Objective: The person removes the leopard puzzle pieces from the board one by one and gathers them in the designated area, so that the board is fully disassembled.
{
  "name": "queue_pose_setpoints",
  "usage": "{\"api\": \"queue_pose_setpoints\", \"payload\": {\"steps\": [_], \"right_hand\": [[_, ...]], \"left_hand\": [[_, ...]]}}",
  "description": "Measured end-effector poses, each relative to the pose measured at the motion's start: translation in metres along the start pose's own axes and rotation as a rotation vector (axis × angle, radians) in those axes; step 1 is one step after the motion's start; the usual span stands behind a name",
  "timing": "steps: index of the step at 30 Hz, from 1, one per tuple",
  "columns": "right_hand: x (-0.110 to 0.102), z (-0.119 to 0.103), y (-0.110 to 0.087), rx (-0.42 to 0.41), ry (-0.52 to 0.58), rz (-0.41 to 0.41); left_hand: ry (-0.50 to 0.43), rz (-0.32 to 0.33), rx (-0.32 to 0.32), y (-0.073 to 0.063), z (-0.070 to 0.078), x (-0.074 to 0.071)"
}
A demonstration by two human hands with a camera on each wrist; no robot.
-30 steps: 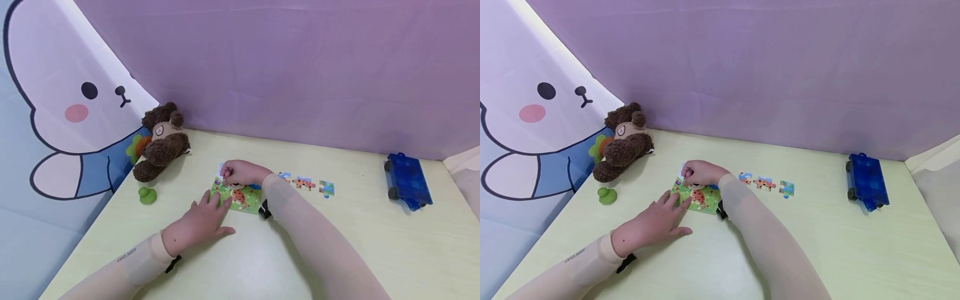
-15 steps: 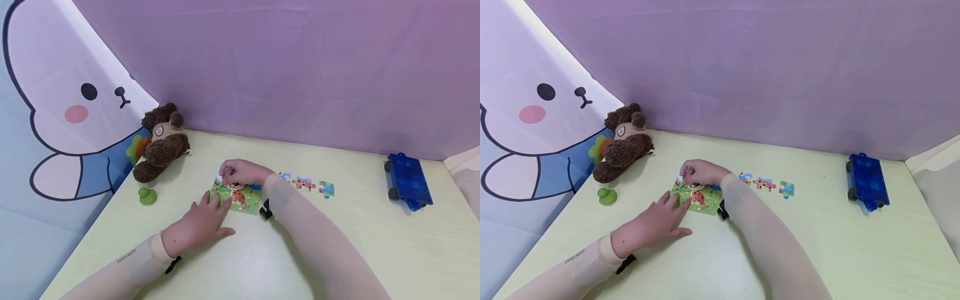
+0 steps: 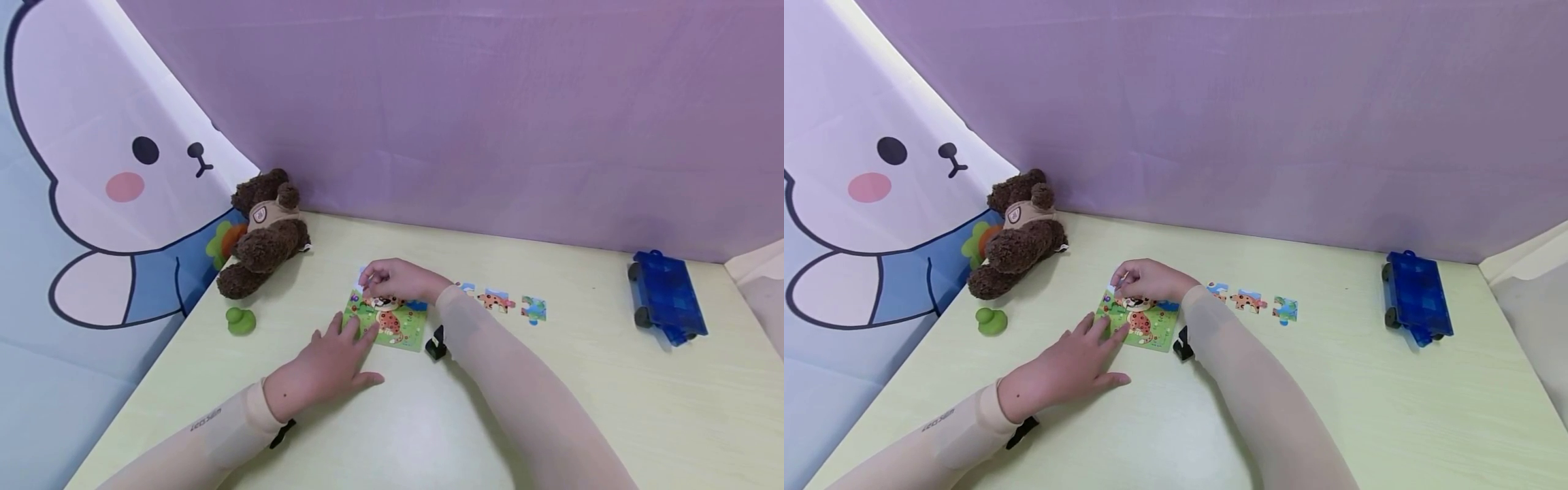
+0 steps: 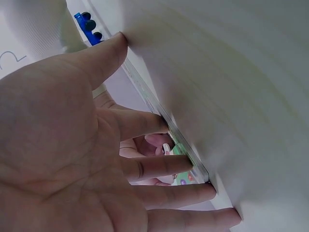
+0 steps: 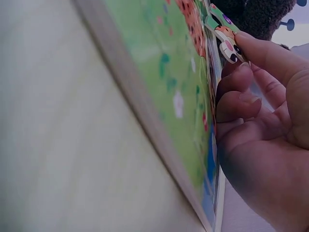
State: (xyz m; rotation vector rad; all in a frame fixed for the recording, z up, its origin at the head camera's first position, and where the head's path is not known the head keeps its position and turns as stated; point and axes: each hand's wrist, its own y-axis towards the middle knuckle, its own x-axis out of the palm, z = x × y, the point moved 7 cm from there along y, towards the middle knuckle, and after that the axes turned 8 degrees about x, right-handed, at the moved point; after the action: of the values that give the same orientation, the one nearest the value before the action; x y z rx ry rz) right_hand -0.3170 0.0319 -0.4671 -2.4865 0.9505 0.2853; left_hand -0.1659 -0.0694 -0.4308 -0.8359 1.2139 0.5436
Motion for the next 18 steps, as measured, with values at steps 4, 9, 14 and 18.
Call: {"api": "queue_pose_setpoints", "payload": {"steps": [4, 9, 14, 18], "right_hand": [[-0.001, 0.0, 0.0, -0.002, -0.008, 0.01], [-0.003, -0.001, -0.004, -0.004, -0.024, 0.016], [-0.009, -0.003, -0.013, 0.006, -0.024, 0.042], [-0.018, -0.006, -0.022, 0.002, -0.007, 0.065]], "left_hand": [[-0.002, 0.001, -0.001, 0.0, 0.001, -0.001], [-0.004, 0.003, 0.003, 0.0, 0.0, 0.001], [0.01, 0.023, 0.015, 0.002, -0.001, 0.003], [-0.014, 0.002, -0.002, 0.001, 0.0, 0.0]]}}
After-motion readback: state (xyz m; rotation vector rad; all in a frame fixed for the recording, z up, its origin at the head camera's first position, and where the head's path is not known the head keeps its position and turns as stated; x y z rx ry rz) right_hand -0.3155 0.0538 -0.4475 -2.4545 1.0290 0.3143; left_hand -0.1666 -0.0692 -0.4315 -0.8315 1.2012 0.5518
